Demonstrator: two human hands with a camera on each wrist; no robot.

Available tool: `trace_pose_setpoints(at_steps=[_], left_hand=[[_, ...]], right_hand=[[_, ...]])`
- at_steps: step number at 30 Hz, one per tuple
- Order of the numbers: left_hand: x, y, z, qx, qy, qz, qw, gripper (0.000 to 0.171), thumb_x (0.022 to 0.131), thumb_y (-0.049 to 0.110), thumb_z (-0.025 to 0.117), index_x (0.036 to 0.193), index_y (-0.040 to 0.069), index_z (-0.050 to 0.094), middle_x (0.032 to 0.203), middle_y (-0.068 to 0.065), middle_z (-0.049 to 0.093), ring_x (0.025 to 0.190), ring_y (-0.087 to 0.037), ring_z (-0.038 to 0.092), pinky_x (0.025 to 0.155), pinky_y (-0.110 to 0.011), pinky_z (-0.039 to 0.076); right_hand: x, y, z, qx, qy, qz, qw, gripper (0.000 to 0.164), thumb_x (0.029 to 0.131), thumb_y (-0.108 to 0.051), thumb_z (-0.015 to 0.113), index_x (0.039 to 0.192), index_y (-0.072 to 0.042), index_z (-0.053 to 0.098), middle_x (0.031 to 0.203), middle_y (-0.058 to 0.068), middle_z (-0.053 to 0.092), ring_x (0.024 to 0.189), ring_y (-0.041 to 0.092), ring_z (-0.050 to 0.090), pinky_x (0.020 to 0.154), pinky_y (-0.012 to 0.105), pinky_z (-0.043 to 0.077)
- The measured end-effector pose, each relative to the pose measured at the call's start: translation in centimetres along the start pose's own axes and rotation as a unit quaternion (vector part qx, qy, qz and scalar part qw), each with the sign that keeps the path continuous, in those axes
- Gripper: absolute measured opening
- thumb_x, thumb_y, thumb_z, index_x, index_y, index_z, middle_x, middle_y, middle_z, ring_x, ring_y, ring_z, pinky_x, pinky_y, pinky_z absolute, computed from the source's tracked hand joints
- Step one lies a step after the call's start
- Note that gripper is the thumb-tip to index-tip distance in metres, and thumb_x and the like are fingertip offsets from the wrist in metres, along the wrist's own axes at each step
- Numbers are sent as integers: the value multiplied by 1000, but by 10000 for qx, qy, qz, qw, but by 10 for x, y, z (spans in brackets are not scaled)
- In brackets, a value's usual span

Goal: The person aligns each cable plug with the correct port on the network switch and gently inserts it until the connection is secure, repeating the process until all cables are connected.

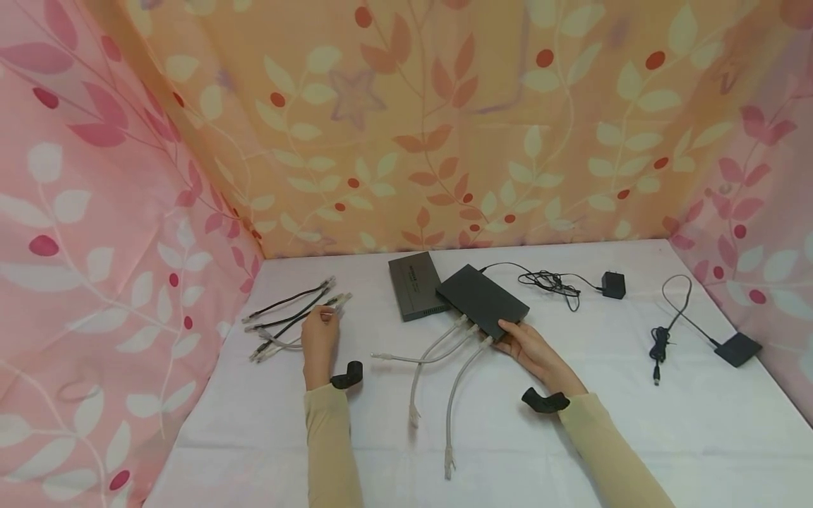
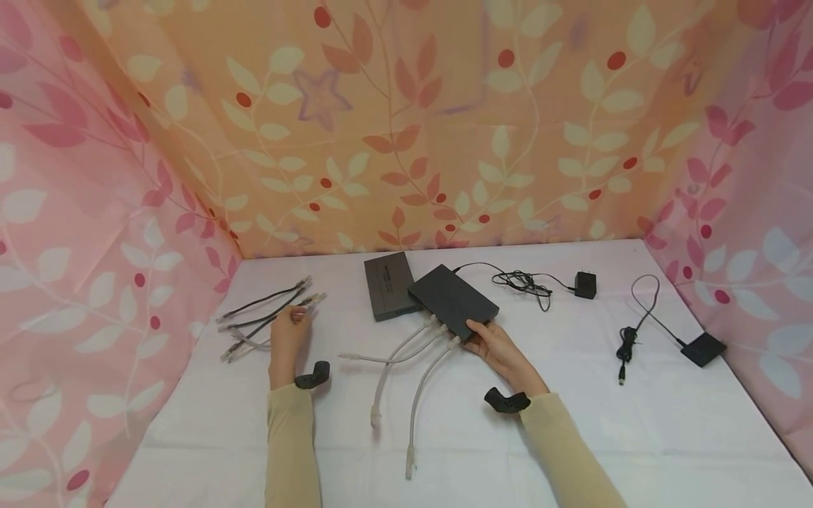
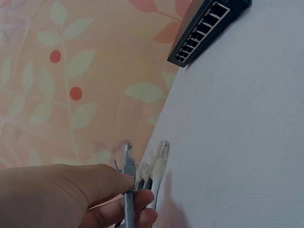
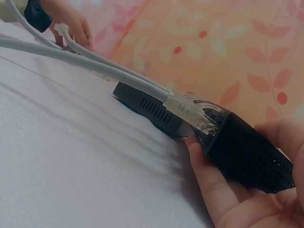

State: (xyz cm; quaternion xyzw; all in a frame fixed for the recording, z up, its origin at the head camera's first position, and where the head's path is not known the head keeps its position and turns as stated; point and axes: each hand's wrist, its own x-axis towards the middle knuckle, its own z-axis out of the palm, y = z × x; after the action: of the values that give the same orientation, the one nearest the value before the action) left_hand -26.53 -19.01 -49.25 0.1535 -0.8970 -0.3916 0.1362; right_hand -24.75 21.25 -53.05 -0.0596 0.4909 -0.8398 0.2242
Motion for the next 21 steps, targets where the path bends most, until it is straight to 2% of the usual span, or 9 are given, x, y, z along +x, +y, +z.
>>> trace_pose_setpoints(at_steps=[6, 13, 21], left_hand=[[0, 1, -3, 83, 40, 173, 9998, 26, 88, 20, 51, 108, 6, 59, 96, -12, 61, 84, -27, 57, 69, -39, 44], [1, 2, -5, 210, 408, 613, 9971, 24, 87, 22, 54, 104, 6, 63, 95, -11, 63, 78, -24, 58, 63, -38, 44], [0, 7, -5, 220, 716, 691, 9948, 23, 85, 24, 56, 101, 9, 64, 93, -7, 63, 73, -21, 56, 58, -34, 42]], right_hand=[[0, -1, 1, 67, -53, 11, 10000, 61, 94, -14, 38, 140, -6, -2, 142, 21, 10, 106, 18, 54, 87, 31, 43], [-1, -2, 2, 70, -71, 46, 9999, 60, 95, -13, 37, 140, -7, -2, 141, 19, 12, 107, 18, 53, 88, 31, 43], [-2, -3, 2, 9, -67, 100, 9999, 62, 95, -15, 37, 140, -8, -3, 142, 20, 9, 108, 19, 52, 88, 32, 42]])
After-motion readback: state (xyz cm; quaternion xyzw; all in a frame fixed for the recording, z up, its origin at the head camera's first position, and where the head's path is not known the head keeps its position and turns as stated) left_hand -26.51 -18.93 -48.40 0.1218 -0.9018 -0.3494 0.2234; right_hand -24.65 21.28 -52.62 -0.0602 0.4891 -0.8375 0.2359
